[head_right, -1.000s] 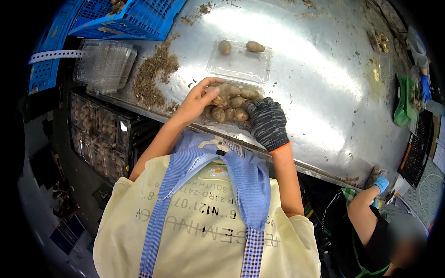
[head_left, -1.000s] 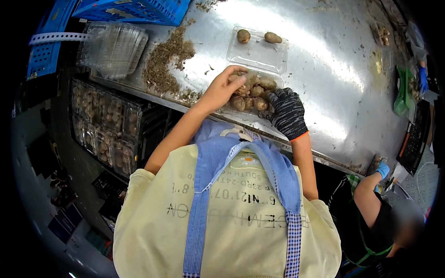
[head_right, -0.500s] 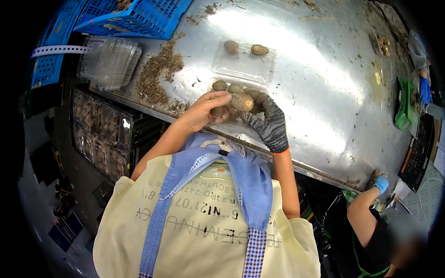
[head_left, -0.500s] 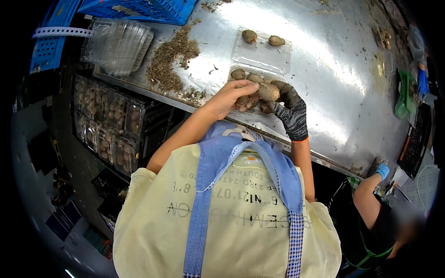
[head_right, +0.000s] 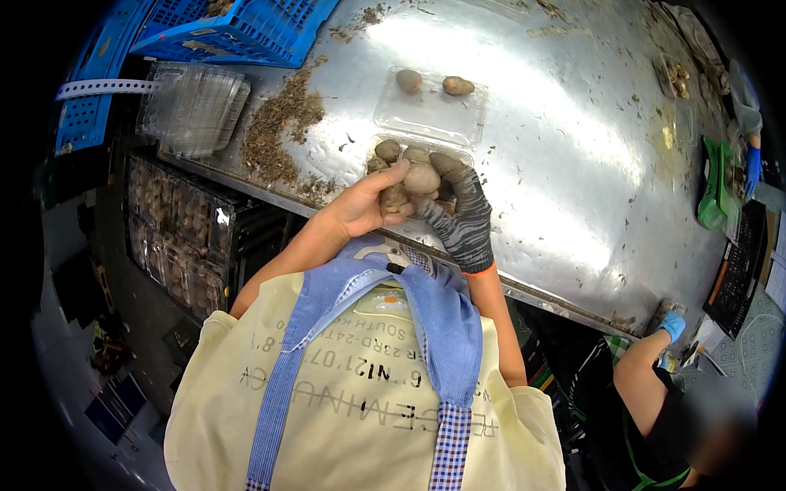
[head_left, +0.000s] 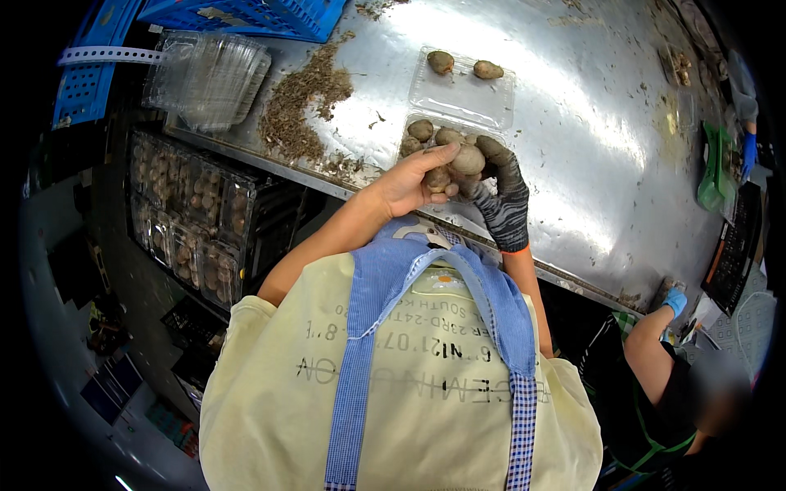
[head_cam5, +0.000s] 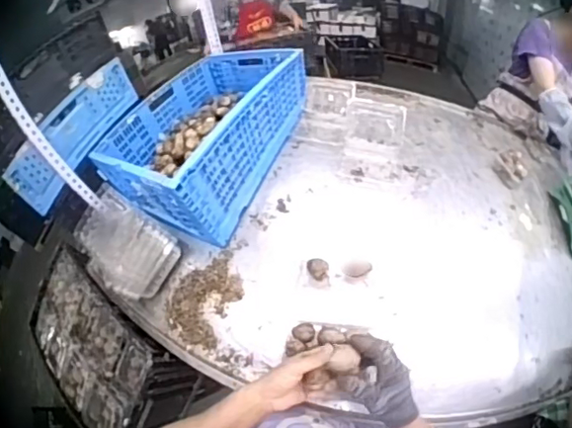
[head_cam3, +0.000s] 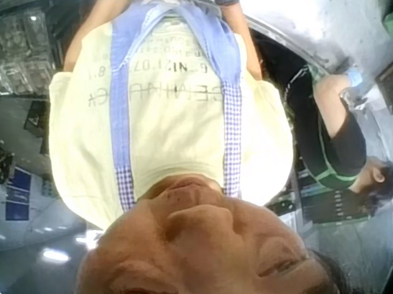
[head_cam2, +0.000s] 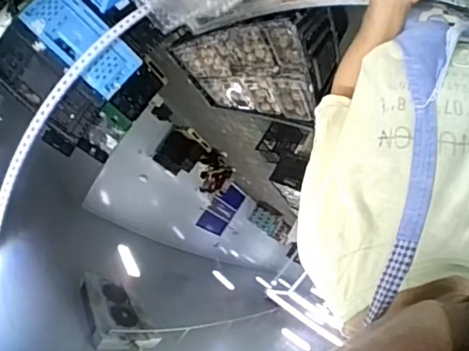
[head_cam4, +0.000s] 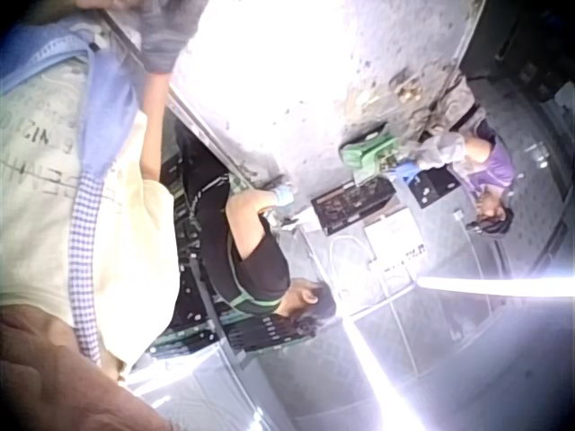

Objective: The person sorts produce from a blue crate into small clear plastic containers, placing them into a larger black crate.

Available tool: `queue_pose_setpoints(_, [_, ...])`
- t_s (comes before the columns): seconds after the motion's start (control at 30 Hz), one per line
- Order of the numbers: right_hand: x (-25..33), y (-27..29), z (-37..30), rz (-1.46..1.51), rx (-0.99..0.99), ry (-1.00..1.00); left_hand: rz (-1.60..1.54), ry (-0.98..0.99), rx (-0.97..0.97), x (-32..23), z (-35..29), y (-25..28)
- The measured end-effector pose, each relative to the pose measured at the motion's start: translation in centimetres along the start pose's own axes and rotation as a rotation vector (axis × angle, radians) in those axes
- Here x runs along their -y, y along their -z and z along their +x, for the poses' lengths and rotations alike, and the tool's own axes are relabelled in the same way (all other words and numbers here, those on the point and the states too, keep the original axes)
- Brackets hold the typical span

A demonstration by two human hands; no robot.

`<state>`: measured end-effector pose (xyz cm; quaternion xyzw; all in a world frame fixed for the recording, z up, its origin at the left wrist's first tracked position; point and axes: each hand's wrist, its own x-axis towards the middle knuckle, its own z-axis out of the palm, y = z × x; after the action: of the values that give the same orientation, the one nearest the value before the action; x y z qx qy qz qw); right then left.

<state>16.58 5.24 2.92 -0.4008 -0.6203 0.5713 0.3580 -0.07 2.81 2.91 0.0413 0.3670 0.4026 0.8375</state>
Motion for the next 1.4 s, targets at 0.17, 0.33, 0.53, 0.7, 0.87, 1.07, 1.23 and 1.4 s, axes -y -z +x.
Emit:
queue_pose_setpoints(0.17, [0.2,-0.2,0.5,-0.198,-0.052,0.042,0.009,-0.057,0.064,0.7,0.5,0.3])
queue_pose_setpoints(0.33, [-0.6,-0.3,0.4,0.079,-0.232,-0.071,-0.033,-0.097,0.13,0.6,0.2,0.0])
queue_pose_setpoints(0.53, [-2.9,1.0,0.5,-0.102,-0.355,-0.132,0.432,-0.276,-0.028,0.1,0.2,-0.4])
queue_pose_setpoints(0.7, [-3.9,2.2,-0.4,-0.128,-0.036,-0.135,0.795,-0.557,-0.151,0.1,0.0,-1.2])
queue_pose_setpoints(0.87, [-4.6,1.4,-0.8,-0.548,-0.123,0.188,1.02,-0.634,-0.262,0.1,0.4,-0.6])
queue_pose_setpoints(1.07, [-3.0,1.2,0.0,0.125,-0.245,-0.168,1.126,-0.751,-0.435,-3.1,2.0,0.1])
queue_pose_setpoints(1.23, [-3.0,2.0,0.4,0.178,-0.291,-0.19,1.62,-0.627,-0.609,-6.7,5.4,1.0])
queue_pose_setpoints(1.4, [-3.7,2.4,0.0,0.15,-0.258,-0.183,1.662,-0.395,-0.614,-7.6,7.2,1.6])
